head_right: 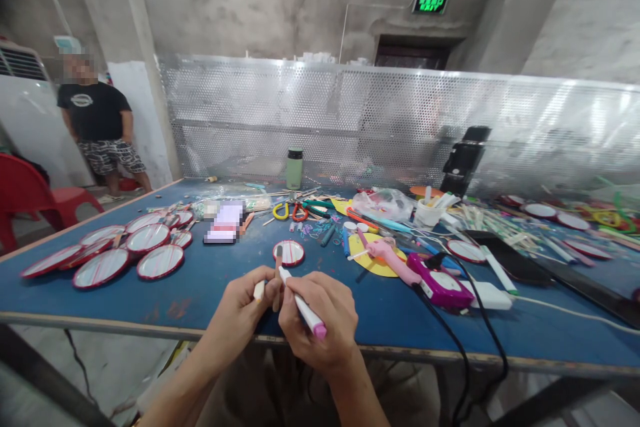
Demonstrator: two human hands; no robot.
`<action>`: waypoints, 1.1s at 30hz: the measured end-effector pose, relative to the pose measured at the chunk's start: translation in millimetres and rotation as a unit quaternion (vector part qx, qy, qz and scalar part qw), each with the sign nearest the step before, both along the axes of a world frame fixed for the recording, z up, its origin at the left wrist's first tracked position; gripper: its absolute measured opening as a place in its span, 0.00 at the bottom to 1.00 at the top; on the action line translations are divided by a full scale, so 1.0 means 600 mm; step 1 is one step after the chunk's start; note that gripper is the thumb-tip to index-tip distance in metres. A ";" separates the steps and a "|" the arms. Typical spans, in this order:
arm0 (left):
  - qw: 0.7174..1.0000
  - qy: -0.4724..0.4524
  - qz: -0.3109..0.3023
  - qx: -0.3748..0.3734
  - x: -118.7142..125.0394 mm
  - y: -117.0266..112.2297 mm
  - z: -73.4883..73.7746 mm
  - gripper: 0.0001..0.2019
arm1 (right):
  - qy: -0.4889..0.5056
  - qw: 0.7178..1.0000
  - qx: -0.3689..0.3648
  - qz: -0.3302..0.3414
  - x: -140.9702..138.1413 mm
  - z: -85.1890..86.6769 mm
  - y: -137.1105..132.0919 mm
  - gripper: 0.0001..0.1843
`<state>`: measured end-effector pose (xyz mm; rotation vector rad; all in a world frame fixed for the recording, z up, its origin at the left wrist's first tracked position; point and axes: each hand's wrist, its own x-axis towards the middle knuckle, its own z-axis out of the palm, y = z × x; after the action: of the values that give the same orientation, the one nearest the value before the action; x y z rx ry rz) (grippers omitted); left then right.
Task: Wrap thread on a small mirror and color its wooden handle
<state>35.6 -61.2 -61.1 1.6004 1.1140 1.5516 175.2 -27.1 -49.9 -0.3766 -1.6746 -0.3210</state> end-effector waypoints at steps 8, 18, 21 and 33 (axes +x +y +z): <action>1.000 0.004 -0.001 0.000 -0.001 -0.001 0.000 0.15 | -0.005 1.000 -0.009 0.008 0.000 0.002 0.000 0.07; 1.000 0.019 0.006 0.003 -0.001 -0.001 0.000 0.15 | -0.002 1.000 -0.004 0.006 0.000 0.001 0.000 0.07; 1.000 0.019 0.008 0.004 -0.001 0.000 0.001 0.15 | 0.007 1.000 -0.004 -0.005 0.000 -0.001 0.000 0.07; 1.000 0.002 -0.001 0.002 0.000 0.002 -0.001 0.14 | -0.007 1.000 -0.002 0.008 0.001 0.000 0.000 0.07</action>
<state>35.7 -60.1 -61.5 1.6080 1.1114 1.5501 176.1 -27.2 -49.6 -0.3636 -1.6912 -0.3086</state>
